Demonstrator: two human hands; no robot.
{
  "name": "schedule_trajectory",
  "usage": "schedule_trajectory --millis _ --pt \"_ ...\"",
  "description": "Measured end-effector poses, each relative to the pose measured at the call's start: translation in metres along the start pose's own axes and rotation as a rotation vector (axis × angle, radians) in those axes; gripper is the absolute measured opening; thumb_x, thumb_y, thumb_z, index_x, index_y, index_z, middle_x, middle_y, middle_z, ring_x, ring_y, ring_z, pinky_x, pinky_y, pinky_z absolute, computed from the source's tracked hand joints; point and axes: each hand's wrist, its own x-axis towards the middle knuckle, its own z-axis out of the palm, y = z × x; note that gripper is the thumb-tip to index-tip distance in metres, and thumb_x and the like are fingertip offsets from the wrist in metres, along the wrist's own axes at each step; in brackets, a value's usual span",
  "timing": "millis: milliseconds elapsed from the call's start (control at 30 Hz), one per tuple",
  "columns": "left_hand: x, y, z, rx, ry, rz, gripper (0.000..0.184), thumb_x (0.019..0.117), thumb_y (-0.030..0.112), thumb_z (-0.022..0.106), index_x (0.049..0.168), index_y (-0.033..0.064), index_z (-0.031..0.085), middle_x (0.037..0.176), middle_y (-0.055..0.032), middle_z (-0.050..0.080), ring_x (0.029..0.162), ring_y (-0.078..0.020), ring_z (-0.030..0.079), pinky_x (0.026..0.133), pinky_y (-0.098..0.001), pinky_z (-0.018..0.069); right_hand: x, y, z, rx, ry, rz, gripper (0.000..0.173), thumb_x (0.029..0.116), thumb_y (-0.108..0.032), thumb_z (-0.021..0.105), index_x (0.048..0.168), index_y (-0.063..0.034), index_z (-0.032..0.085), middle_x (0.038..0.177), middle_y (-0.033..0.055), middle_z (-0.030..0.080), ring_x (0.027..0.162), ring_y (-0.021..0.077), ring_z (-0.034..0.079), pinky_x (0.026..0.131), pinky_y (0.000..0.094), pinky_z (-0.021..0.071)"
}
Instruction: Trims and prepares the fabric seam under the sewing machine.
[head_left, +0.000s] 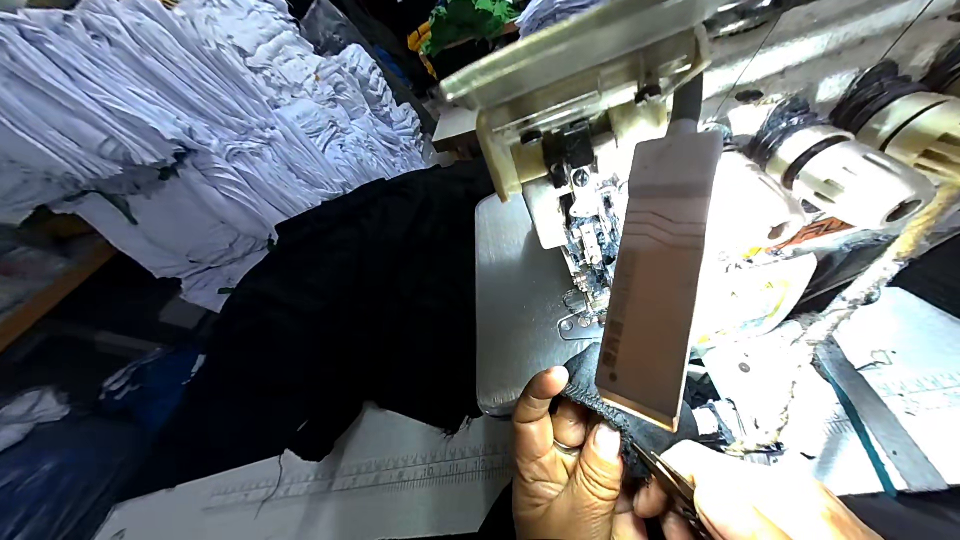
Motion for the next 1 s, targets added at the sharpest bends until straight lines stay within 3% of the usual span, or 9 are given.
schedule_trajectory --millis 233,367,500,600,700,833,933,1000 --pt "-0.001 -0.004 -0.003 0.002 -0.045 0.020 0.042 0.0976 -0.015 0.044 0.123 0.0177 0.051 0.113 0.0066 0.074 0.108 -0.0045 0.070 0.094 -0.0225 0.0565 -0.001 0.005 0.001 0.095 0.007 0.014 0.041 0.1100 -0.020 0.036 0.105 0.0095 0.064 0.080 0.0118 0.064 0.070 0.0098 0.058 0.067 0.0258 0.0469" --pt "-0.005 -0.007 -0.003 0.001 -0.077 0.026 0.050 0.0937 -0.019 0.044 0.125 0.0192 0.050 0.115 0.0081 0.073 0.111 -0.0047 0.069 0.099 -0.0232 0.0545 0.000 0.004 0.005 0.308 0.045 0.100 0.036 0.1083 -0.020 0.039 0.103 0.0053 0.065 0.075 -0.0032 0.058 0.063 -0.0041 0.051 0.059 0.0151 0.0427" --pt "-0.007 -0.013 -0.004 0.056 -0.083 0.124 0.050 0.0959 -0.015 0.048 0.128 0.0232 0.053 0.118 0.0125 0.072 0.114 -0.0011 0.066 0.101 -0.0206 0.0520 0.001 0.004 0.007 0.428 0.030 0.213 0.027 0.1069 -0.021 0.046 0.103 -0.0013 0.064 0.072 -0.0087 0.054 0.059 -0.0055 0.049 0.055 0.0138 0.0410" --pt "-0.006 -0.018 -0.008 0.127 -0.105 0.191 0.050 0.0964 -0.013 0.050 0.130 0.0250 0.053 0.120 0.0147 0.072 0.114 0.0012 0.066 0.100 -0.0184 0.0514 0.001 0.007 0.009 0.566 0.058 0.234 0.017 0.1061 -0.015 0.047 0.100 -0.0069 0.061 0.068 -0.0131 0.052 0.054 -0.0071 0.048 0.050 0.0114 0.0402" --pt "-0.006 -0.019 -0.011 0.128 -0.111 0.183 0.050 0.0960 -0.011 0.054 0.129 0.0268 0.056 0.117 0.0144 0.072 0.110 0.0013 0.067 0.098 -0.0177 0.0522 0.001 0.010 0.013 0.627 0.129 0.162 0.023 0.1059 -0.007 0.043 0.095 -0.0085 0.063 0.065 -0.0161 0.053 0.054 -0.0101 0.048 0.049 0.0087 0.0396" --pt "-0.005 -0.014 -0.016 0.149 -0.152 0.210 0.043 0.0950 0.000 0.064 0.127 0.0278 0.062 0.121 0.0128 0.071 0.112 0.0004 0.066 0.100 -0.0189 0.0521 -0.002 0.012 0.015 0.570 0.158 0.073 0.027 0.1081 -0.013 0.040 0.099 -0.0047 0.064 0.069 -0.0148 0.054 0.059 -0.0101 0.050 0.053 0.0090 0.0420" --pt "-0.003 -0.010 -0.014 0.110 -0.111 0.194 0.043 0.0925 -0.003 0.066 0.125 0.0248 0.063 0.116 0.0105 0.072 0.108 -0.0009 0.068 0.097 -0.0195 0.0544 -0.007 0.006 0.009 0.363 0.052 0.017 0.048 0.1116 -0.031 0.035 0.106 0.0075 0.064 0.072 -0.0025 0.057 0.061 -0.0025 0.051 0.058 0.0162 0.0436" --pt "-0.003 -0.008 -0.015 0.100 -0.105 0.183 0.044 0.0921 -0.004 0.066 0.125 0.0246 0.064 0.116 0.0104 0.072 0.107 -0.0010 0.068 0.096 -0.0194 0.0545 -0.009 0.003 0.006 0.261 0.003 0.011 0.050 0.1120 -0.028 0.034 0.106 0.0109 0.064 0.073 0.0044 0.059 0.061 0.0021 0.052 0.058 0.0196 0.0440"
